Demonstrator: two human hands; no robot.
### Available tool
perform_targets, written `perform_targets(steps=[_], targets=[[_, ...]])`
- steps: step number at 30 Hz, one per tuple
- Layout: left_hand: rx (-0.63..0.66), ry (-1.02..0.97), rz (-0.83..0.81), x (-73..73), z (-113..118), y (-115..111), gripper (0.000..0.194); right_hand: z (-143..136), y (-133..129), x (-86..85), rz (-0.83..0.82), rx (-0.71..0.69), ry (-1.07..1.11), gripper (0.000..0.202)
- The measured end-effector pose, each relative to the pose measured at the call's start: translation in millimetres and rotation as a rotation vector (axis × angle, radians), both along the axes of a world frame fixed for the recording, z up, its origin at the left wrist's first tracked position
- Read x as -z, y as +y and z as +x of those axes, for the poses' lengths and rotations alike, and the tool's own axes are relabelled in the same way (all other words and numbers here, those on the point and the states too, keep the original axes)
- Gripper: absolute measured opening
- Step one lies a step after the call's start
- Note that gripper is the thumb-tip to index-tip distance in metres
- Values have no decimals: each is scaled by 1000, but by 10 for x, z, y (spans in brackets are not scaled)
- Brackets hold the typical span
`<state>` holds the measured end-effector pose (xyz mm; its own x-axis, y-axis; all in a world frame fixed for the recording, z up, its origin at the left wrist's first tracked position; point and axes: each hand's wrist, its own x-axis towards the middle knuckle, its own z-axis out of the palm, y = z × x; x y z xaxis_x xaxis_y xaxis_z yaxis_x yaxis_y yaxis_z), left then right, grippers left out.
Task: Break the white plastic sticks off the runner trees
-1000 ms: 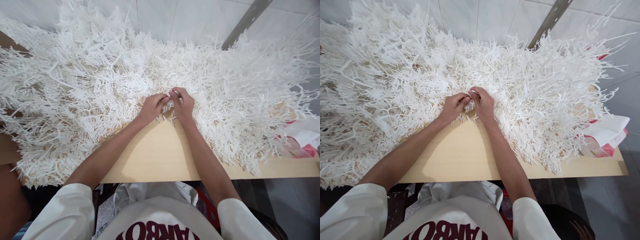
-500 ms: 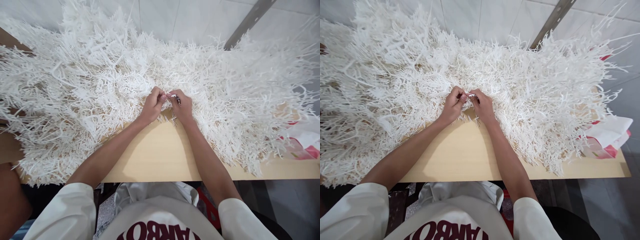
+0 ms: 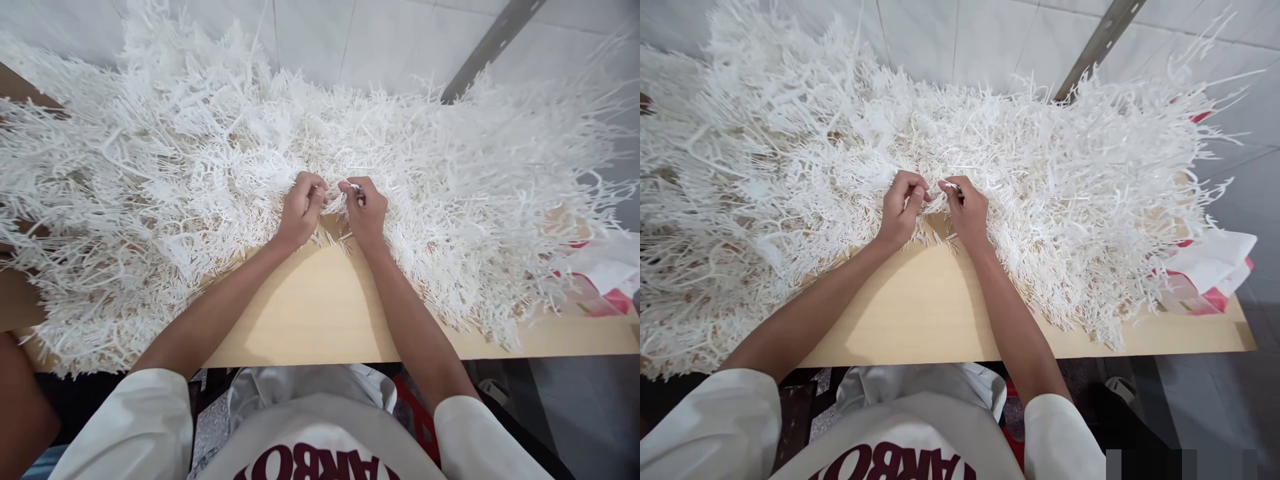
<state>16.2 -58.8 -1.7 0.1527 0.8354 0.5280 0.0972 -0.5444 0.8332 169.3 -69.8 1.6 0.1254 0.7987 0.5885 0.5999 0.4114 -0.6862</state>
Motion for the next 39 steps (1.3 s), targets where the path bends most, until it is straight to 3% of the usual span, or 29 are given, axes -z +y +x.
perform_targets(steps=[4, 9, 15, 23, 29, 39], targets=[[6, 165, 80, -59, 14, -43, 37, -23, 0, -3, 8, -9, -19, 37], [-25, 314, 73, -31, 40, -5, 41, -20, 13, 35, 11, -26, -4, 35], [-54, 236, 12, -36, 26, -28, 36, -15, -11, -18, -57, -88, 42, 39], [-167, 93, 63, 42, 17, 57, 31, -28, -52, -56, 19, -260, -46, 28], [-103, 121, 134, 86, 32, 78, 27, -1, 12, 46, 14, -180, -140, 27], [-151, 139, 71, 84, 44, 26, 30, 18, 7, 59, 22, -255, -308, 24]])
